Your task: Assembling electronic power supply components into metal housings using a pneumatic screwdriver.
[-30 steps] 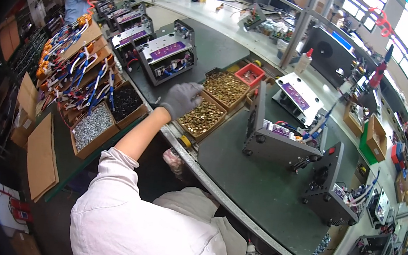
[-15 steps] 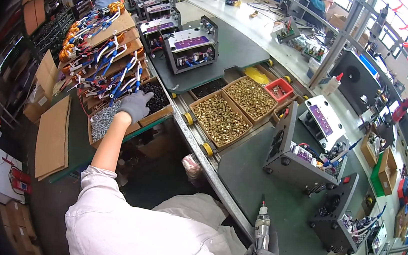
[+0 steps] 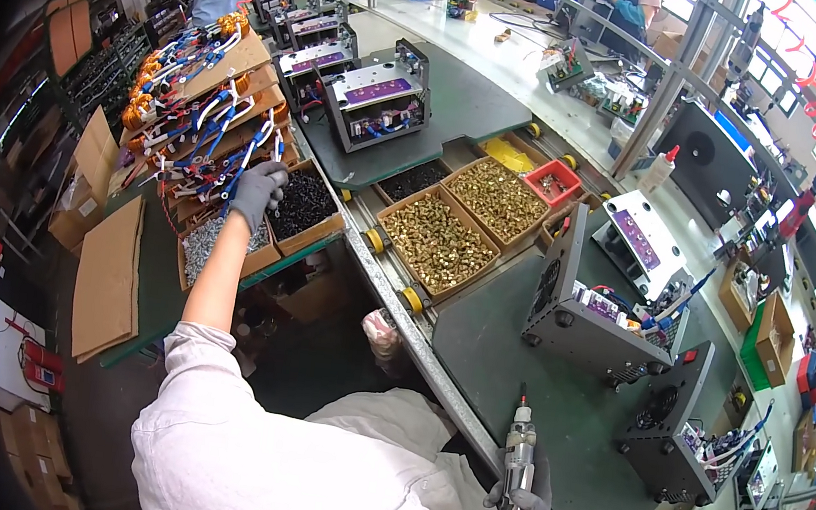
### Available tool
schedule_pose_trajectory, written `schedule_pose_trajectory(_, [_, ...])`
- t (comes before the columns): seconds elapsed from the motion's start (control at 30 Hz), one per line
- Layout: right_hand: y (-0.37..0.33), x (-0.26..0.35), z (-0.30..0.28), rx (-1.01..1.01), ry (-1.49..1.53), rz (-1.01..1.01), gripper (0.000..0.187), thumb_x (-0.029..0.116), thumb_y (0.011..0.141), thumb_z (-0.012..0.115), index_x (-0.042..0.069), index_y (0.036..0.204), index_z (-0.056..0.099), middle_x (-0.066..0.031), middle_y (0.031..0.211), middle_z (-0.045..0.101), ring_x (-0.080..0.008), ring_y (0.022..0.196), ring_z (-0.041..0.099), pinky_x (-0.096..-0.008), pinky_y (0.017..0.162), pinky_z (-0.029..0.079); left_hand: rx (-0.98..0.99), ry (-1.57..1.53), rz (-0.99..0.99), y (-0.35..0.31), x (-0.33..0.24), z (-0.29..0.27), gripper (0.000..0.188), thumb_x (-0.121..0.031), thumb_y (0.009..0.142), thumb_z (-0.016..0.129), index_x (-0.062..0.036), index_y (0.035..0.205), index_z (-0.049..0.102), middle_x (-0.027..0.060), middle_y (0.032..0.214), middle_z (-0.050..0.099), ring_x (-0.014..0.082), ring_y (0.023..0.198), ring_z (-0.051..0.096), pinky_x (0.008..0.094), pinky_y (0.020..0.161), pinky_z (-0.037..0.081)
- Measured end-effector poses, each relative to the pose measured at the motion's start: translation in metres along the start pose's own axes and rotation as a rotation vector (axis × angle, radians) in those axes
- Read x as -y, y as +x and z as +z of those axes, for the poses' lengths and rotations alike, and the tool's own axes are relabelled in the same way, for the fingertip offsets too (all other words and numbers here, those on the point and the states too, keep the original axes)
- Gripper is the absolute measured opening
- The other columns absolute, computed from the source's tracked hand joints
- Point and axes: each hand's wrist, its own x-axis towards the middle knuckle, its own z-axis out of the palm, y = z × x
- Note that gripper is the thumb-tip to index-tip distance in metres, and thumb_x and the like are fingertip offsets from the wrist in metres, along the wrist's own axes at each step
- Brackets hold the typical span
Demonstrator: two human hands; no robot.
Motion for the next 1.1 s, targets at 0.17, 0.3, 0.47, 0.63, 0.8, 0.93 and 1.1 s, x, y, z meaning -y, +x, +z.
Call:
schedule_pose_trajectory(0.17, [-0.001,0.002,0.004,-0.002,0.007,-0.012,0.094,0.022,0.057,0.07,-0.003,0.14,0.033,-0.0245,0.105,0.06,-0.0238,0.051,0.063,-0.0344,0.043,0.056,0.269,-1.149,-0.23,0.003,0.014,-0.016,0.015,-0.017,0.095,0.054,-0.0063,0.097,0.065,0.0053,0.081,0.067,0.0127,0.061,0.057,0.0233,0.046,0.043])
schedule_pose_trajectory(0.3, [0.007,0.008,0.009,0.035,-0.08,0.123,0.086,0.019,0.061,0.067,-0.002,0.138,0.035,-0.0182,0.087,0.061,-0.0225,0.047,0.062,-0.0315,0.039,0.054,0.451,-1.35,-0.304,-0.013,0.011,0.005,0.017,-0.019,0.097,0.053,-0.0071,0.097,0.065,0.0048,0.082,0.067,0.0123,0.059,0.054,0.0213,0.045,0.04])
schedule_pose_trajectory(0.47, [0.023,0.006,0.015,0.198,-0.021,0.133,0.091,0.018,0.056,0.071,0.0,0.138,0.036,-0.0141,0.08,0.059,-0.0209,0.055,0.062,-0.0346,0.042,0.055,0.903,-1.354,-0.439,-0.084,-0.024,0.108,0.02,-0.021,0.099,0.053,-0.006,0.103,0.066,0.0088,0.097,0.069,0.0173,0.072,0.064,0.0237,0.05,0.046])
schedule_pose_trajectory(0.63, [0.009,0.028,0.055,0.245,0.048,0.037,0.095,0.017,0.056,0.076,-0.003,0.138,0.033,-0.0154,0.075,0.058,-0.0227,0.047,0.06,-0.0328,0.04,0.055,1.321,-1.337,-0.649,-0.181,-0.04,0.206,0.024,-0.013,0.096,0.056,-0.0023,0.117,0.059,0.0089,0.1,0.066,0.0131,0.076,0.057,0.0194,0.052,0.044])
schedule_pose_trajectory(0.8, [-0.01,0.035,0.051,0.204,0.073,-0.076,0.104,0.011,0.054,0.077,-0.003,0.143,0.025,-0.0179,0.083,0.057,-0.0222,0.061,0.063,-0.0328,0.042,0.057,1.427,-1.17,-0.874,-0.25,-0.062,0.265,0.021,-0.014,0.097,0.055,-0.0004,0.112,0.061,0.008,0.091,0.064,0.0102,0.071,0.05,0.0178,0.048,0.038])
schedule_pose_trajectory(0.93, [-0.021,0.04,0.047,0.19,0.108,-0.055,0.105,0.01,0.053,0.076,-0.003,0.144,0.025,-0.0178,0.085,0.057,-0.0217,0.063,0.063,-0.0319,0.042,0.057,1.521,-1.164,-0.876,-0.275,-0.068,0.286,0.02,-0.021,0.097,0.056,-0.0021,0.104,0.063,0.0056,0.085,0.064,0.0072,0.059,0.046,0.0161,0.041,0.032])
schedule_pose_trajectory(1.1, [-0.022,0.038,0.042,0.155,0.102,-0.068,0.107,0.01,0.054,0.076,-0.002,0.146,0.023,-0.0175,0.085,0.058,-0.0212,0.063,0.062,-0.0309,0.042,0.055,1.487,-1.123,-0.971,-0.288,-0.079,0.289,0.033,-0.036,0.095,0.059,-0.0034,0.094,0.061,-0.0015,0.063,0.056,0.0082,0.046,0.042,0.018,0.033,0.028])
